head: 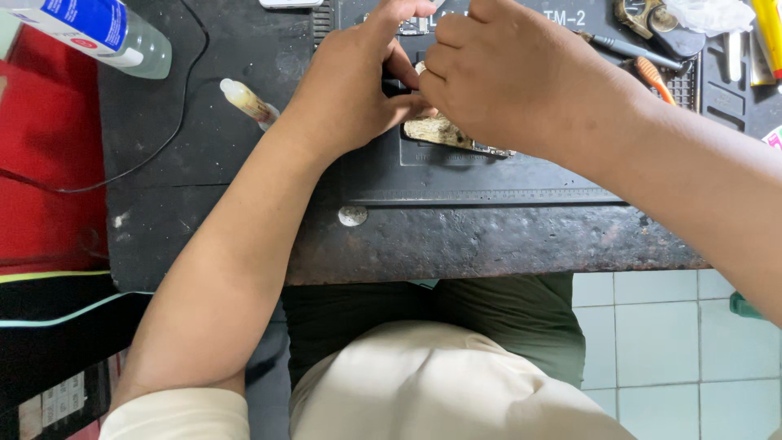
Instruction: The person works on a small electronic circuit board, using tweezers to place a small component onto the board. They then use a soldering iron to solder the component in place.
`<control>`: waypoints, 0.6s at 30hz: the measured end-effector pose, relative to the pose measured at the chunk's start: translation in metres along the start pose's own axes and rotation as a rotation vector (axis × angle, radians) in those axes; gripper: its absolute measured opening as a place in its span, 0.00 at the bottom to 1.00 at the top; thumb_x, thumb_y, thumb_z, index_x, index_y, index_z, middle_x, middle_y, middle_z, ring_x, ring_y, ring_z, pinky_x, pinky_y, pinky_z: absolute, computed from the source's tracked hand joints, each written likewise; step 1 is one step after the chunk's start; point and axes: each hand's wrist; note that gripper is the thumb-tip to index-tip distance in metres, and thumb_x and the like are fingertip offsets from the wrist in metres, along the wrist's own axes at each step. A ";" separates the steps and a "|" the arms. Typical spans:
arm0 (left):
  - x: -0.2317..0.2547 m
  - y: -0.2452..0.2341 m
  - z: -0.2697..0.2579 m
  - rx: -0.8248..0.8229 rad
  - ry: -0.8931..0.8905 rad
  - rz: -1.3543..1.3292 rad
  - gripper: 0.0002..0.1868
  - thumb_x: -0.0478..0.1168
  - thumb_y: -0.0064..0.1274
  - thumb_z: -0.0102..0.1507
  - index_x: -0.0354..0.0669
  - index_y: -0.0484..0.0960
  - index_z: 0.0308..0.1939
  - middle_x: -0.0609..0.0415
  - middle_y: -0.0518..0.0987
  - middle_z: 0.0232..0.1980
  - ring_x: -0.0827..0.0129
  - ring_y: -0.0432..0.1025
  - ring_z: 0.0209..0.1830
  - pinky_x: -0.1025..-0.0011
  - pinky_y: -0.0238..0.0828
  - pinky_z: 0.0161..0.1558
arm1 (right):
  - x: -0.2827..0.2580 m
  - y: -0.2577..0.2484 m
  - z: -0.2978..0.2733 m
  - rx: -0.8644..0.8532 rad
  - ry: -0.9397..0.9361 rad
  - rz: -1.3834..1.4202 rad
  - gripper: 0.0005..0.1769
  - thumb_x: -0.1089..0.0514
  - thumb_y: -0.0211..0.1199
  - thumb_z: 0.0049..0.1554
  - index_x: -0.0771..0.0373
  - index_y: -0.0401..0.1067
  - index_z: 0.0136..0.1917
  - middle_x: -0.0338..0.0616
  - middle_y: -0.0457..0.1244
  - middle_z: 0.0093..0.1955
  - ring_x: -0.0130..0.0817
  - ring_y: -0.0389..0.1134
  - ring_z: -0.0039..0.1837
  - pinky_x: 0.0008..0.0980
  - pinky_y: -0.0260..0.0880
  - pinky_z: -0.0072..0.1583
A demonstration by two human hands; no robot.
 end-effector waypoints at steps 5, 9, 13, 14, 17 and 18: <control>0.004 -0.002 0.001 0.000 -0.047 -0.004 0.44 0.40 0.78 0.55 0.57 0.64 0.67 0.61 0.87 0.40 0.65 0.79 0.38 0.64 0.67 0.38 | 0.004 0.008 -0.006 0.079 -0.011 0.019 0.10 0.50 0.60 0.66 0.39 0.71 0.41 0.19 0.63 0.39 0.26 0.66 0.51 0.27 0.62 0.59; 0.004 0.000 0.003 -0.009 -0.067 0.027 0.43 0.40 0.78 0.54 0.56 0.64 0.65 0.62 0.87 0.38 0.61 0.80 0.38 0.61 0.68 0.37 | 0.012 -0.007 -0.005 0.115 -0.043 -0.038 0.05 0.44 0.56 0.66 0.40 0.70 0.48 0.23 0.62 0.41 0.27 0.65 0.49 0.29 0.61 0.57; 0.005 -0.001 0.003 -0.006 -0.058 0.009 0.41 0.41 0.75 0.56 0.56 0.65 0.66 0.61 0.87 0.39 0.61 0.80 0.38 0.59 0.66 0.34 | 0.013 -0.006 -0.003 0.065 -0.095 -0.053 0.04 0.48 0.56 0.65 0.39 0.71 0.52 0.20 0.63 0.43 0.25 0.66 0.52 0.30 0.60 0.57; 0.004 0.000 0.003 0.005 -0.065 -0.001 0.41 0.40 0.75 0.54 0.56 0.65 0.66 0.62 0.87 0.39 0.63 0.80 0.38 0.62 0.67 0.37 | 0.012 -0.005 -0.002 0.060 -0.110 -0.088 0.07 0.48 0.54 0.65 0.39 0.70 0.55 0.20 0.62 0.43 0.24 0.65 0.52 0.29 0.60 0.57; 0.002 0.001 0.004 0.015 -0.081 -0.001 0.41 0.39 0.73 0.53 0.56 0.66 0.65 0.64 0.87 0.38 0.65 0.79 0.37 0.64 0.69 0.39 | 0.014 -0.004 -0.002 0.074 -0.129 -0.126 0.09 0.47 0.51 0.66 0.38 0.69 0.58 0.19 0.61 0.44 0.23 0.64 0.52 0.28 0.59 0.57; 0.001 0.002 0.004 0.011 -0.091 0.008 0.41 0.39 0.72 0.52 0.57 0.65 0.64 0.66 0.87 0.37 0.64 0.79 0.37 0.64 0.68 0.39 | 0.014 -0.004 -0.002 0.091 -0.132 -0.128 0.07 0.46 0.51 0.67 0.38 0.69 0.57 0.19 0.60 0.44 0.22 0.64 0.52 0.27 0.59 0.57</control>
Point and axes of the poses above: each hand's wrist, its own z-axis towards the middle knuckle, its own y-axis out of the palm, x = y × z
